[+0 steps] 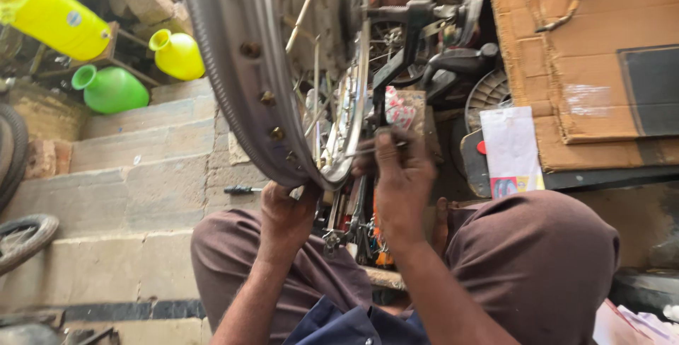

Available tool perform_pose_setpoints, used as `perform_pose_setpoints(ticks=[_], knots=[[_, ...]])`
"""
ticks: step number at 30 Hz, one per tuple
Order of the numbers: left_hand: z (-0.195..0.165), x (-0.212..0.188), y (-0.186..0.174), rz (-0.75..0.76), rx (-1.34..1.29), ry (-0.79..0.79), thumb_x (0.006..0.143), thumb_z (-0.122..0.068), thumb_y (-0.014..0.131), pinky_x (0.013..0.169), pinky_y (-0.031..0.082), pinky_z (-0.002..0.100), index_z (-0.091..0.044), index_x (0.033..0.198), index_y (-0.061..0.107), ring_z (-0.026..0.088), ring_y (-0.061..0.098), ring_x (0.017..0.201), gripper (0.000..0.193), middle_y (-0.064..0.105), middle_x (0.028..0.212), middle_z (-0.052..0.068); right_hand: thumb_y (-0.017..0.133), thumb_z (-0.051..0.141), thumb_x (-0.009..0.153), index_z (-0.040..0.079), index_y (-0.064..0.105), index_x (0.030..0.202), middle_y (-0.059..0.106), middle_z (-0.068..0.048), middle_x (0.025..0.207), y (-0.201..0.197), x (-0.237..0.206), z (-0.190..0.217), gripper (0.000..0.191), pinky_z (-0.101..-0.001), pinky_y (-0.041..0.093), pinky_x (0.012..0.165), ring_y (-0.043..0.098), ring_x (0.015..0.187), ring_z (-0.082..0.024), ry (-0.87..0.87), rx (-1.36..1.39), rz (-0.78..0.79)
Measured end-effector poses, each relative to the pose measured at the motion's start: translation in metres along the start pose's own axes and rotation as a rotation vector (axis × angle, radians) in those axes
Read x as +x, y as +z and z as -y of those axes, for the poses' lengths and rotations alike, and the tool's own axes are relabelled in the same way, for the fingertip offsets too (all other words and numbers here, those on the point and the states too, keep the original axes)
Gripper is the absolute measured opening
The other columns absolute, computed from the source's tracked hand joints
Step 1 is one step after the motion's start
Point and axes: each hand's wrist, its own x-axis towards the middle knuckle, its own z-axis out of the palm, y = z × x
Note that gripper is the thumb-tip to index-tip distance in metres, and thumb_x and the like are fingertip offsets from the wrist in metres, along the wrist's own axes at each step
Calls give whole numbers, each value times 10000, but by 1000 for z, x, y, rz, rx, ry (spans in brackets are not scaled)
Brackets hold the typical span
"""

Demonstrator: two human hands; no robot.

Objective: The person uses a spoke wrench to tighten and loosen the nipples on a bicycle wheel mounted in a truing stand. They rotate the wheel periodically to check alignment and continue adjusting the spokes.

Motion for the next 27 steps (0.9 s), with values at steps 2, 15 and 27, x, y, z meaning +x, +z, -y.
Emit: perform_pose_setpoints(ticks=[2,15,27], knots=[[1,-1,-1,-11,-33,-7,927,5,698,671,571,284,-44,959,770,122,725,772,92,792,865,34,627,158,1061,75,654,1107,745,-107,959,-2,-15,1,98,-271,608,730,717,816,-151,-353,-316,109],[-2,1,-4,-18,55,56,925,-21,704,694,559,280,-39,950,762,123,756,795,66,792,878,42,634,145,1047,58,627,1111,697,-87,952,-4,-5,-5,108,-283,611,662,693,772,-154,-97,16,81],[-5,7,1,-22,-79,40,918,-24,691,750,600,288,-60,1010,750,139,749,864,115,786,961,40,642,163,999,50,647,1071,739,-112,867,9,16,7,134,-283,573,591,696,686,-156,200,144,-29]])
